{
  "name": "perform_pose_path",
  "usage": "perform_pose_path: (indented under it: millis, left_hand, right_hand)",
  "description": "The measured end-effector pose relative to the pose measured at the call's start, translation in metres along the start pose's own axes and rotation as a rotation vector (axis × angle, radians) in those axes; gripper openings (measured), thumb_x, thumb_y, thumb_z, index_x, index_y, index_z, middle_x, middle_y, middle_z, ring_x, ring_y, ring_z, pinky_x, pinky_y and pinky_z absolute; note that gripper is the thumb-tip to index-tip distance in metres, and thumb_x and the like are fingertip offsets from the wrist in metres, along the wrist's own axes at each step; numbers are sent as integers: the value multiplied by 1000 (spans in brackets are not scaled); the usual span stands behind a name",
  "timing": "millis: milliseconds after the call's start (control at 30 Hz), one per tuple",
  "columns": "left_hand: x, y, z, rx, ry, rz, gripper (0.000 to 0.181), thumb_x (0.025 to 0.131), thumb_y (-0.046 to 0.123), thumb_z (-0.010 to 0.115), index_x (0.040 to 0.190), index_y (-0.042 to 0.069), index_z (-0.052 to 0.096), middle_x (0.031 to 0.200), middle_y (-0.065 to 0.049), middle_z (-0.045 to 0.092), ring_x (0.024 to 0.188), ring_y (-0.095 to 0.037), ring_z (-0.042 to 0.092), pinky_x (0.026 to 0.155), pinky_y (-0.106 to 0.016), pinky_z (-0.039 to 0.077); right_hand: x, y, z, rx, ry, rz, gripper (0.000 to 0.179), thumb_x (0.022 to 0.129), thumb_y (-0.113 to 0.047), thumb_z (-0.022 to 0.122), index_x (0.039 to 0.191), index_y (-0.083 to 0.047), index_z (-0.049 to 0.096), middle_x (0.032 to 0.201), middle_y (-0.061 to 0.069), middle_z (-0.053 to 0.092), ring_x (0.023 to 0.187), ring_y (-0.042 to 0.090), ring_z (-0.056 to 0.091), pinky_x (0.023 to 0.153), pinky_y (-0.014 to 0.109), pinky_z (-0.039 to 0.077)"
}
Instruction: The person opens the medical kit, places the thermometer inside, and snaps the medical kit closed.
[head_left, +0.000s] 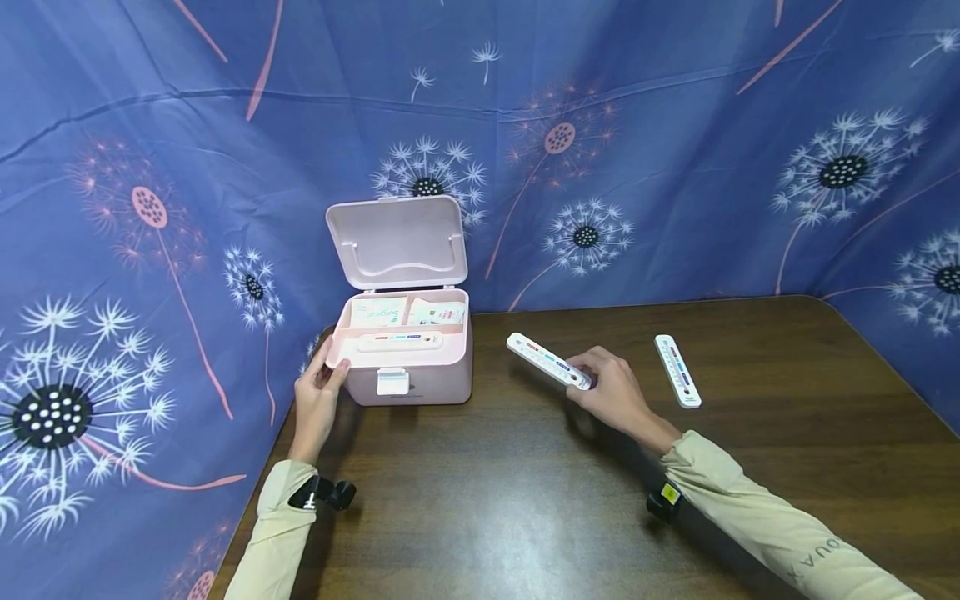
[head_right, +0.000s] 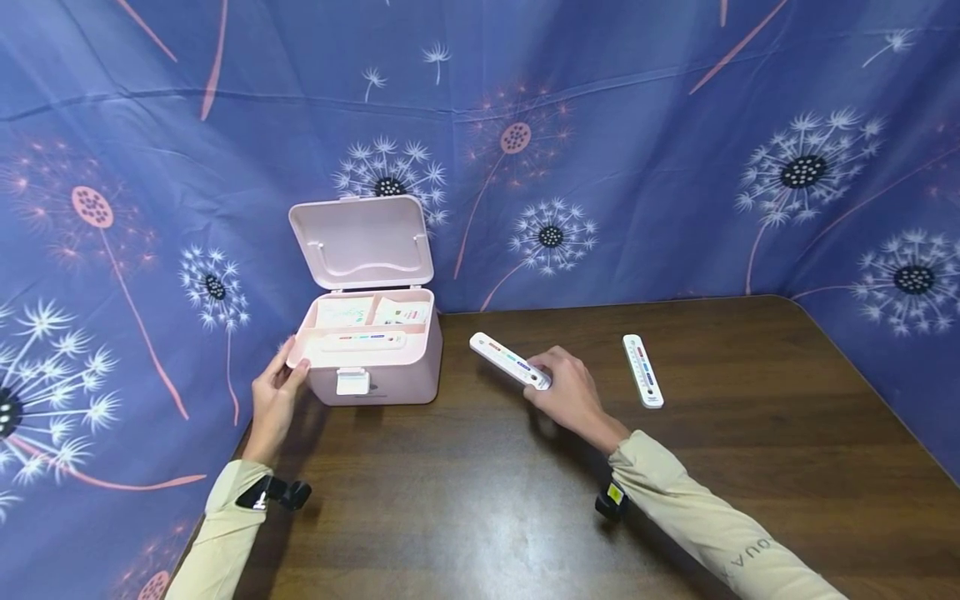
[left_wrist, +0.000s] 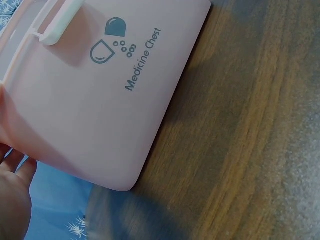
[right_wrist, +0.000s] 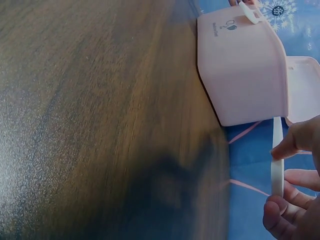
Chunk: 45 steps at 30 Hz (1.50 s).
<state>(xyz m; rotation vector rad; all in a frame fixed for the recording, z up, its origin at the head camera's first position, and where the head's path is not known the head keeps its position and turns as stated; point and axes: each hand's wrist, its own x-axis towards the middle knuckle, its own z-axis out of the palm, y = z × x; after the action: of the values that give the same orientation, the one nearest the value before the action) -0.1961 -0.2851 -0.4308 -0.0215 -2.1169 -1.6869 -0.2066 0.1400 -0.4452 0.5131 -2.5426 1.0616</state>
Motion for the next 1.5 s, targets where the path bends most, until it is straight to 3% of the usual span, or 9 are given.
perform_pose_path:
  millis: [200,433,667,867,1200,1500]
  left_hand:
    - [0,0,0,5,-3,0,55,91,7,61,140,-5,40,146,-17,37,135,-27,32,106,-20,31]
    - [0,0,0,22,1,-6,54,91,7,61,140,-4,40,146,-17,38,136,-24,31,110,-29,28]
    - [0,0,0,10,-2,-10,54,91,6,61,140,-4,40,146,-17,38,135,-25,32,107,-21,31]
    - [0,2,1,30,-1,-19,55,91,6,60,141,-4,39,146,-16,37,135,-24,32,107,-24,31]
    - [9,-26,-3,3,18,-11,55,91,11,63,142,6,43,147,-7,39,135,-18,34,104,-16,32]
    - [9,-27,-3,4,18,-10,55,91,12,63,141,5,43,147,-8,39,135,-18,33,103,-14,32]
  right_hand:
    - [1,-2,2,16,3,-14,31,65,-8,77,96,-5,73,86,5,61,68,15,55,58,27,45]
    - [3,-5,3,31,-1,-42,31,64,-6,77,95,-5,72,84,4,61,67,14,55,58,26,46]
    - [5,-8,4,52,-12,-54,31,64,-5,76,96,-5,72,86,4,61,66,15,54,57,26,46]
    - [7,-12,4,60,-22,-64,31,65,-6,76,96,-5,72,86,3,61,66,15,54,57,26,45]
    - [12,-20,5,89,-41,-107,31,65,-4,75,96,-3,72,85,3,61,66,16,53,56,26,43]
    - [12,-23,5,95,-67,-109,32,67,-5,74,99,-4,72,88,3,61,69,15,53,58,26,44]
